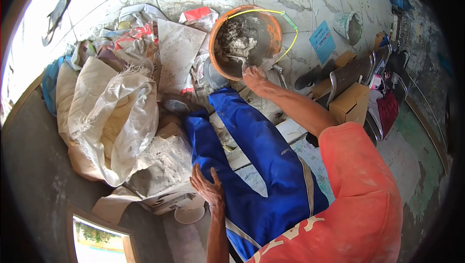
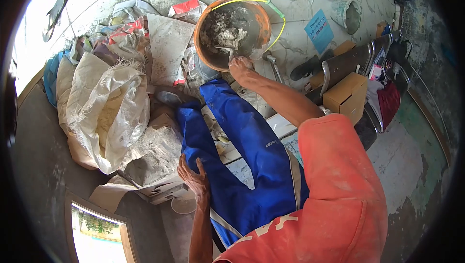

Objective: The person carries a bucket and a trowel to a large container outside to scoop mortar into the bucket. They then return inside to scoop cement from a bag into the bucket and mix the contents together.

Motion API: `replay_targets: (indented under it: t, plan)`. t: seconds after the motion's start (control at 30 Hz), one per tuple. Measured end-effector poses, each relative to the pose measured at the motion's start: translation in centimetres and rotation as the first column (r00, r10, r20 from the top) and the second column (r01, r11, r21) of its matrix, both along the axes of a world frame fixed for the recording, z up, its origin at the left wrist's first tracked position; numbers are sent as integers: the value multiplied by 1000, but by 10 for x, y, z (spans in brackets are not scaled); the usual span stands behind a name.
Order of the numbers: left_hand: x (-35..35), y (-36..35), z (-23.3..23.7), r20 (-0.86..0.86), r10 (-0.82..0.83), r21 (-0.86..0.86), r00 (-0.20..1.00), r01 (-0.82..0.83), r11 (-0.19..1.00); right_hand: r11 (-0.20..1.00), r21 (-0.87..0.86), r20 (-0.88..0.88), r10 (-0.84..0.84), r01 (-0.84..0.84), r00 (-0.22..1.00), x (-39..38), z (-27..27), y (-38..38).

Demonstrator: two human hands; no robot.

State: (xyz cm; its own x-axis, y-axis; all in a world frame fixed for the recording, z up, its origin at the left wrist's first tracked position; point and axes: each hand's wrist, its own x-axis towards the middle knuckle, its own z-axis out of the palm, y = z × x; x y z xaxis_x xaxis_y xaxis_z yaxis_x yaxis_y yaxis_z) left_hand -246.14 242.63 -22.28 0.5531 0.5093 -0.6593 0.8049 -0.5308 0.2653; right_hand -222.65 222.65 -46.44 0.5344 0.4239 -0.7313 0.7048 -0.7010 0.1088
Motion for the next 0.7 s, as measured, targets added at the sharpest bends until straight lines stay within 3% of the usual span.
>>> replay_targets:
  t: [0.07, 0.1, 0.13, 0.2, 0.27, 0.3, 0.4, 0.47, 0.53, 0.6, 0.67, 0.7]
  plan:
    - [3, 4, -5, 0, 20, 11, 1000, -20, 1000, 971, -50, -236, -238, 233, 942, 24, -18, 20]
    - [-1, 4, 1, -3, 34, 0, 999, -34, 999, 971, -66, -257, -240, 231, 936, 27, -3, 19]
    - [-12, 5, 16, -32, 27, -16, 999, -28, 999, 935, -124, -289, -353, 331, 890, 31, 22, 15]
    - [-7, 0, -2, 33, 31, 17, 999, -32, 999, 906, -127, -252, -422, 403, 871, 81, 38, 12]
    - [-2, 3, 4, -2, 27, 14, 1000, -27, 1000, 839, -14, -97, -543, 545, 834, 75, 58, -7]
    - [1, 2, 2, 7, 37, 8, 999, -37, 999, 842, -11, -94, -537, 539, 838, 87, 58, -12]
    - [6, 4, -2, 28, 9, 19, 1000, -10, 1000, 822, -107, -120, -569, 559, 814, 129, 24, -17]
    - [5, 6, 1, 13, 2, 20, 1000, -2, 1000, 783, -284, -219, -615, 553, 758, 123, -28, -12]
    - [5, 3, -1, 19, -9, 14, 1000, 9, 1000, 872, -112, -226, -490, 477, 842, 67, -56, -10]
    - [6, 6, -2, 51, -17, 23, 999, 16, 1000, 926, -3, 8, -379, 379, 926, 21, -34, -6]
    - [3, 6, 1, 47, -29, 28, 998, 27, 999, 981, -147, -13, -131, 128, 991, 9, 0, -10]
    - [2, 8, 4, 50, -28, 24, 998, 27, 999, 980, -150, -10, -130, 127, 991, 11, 21, -14]
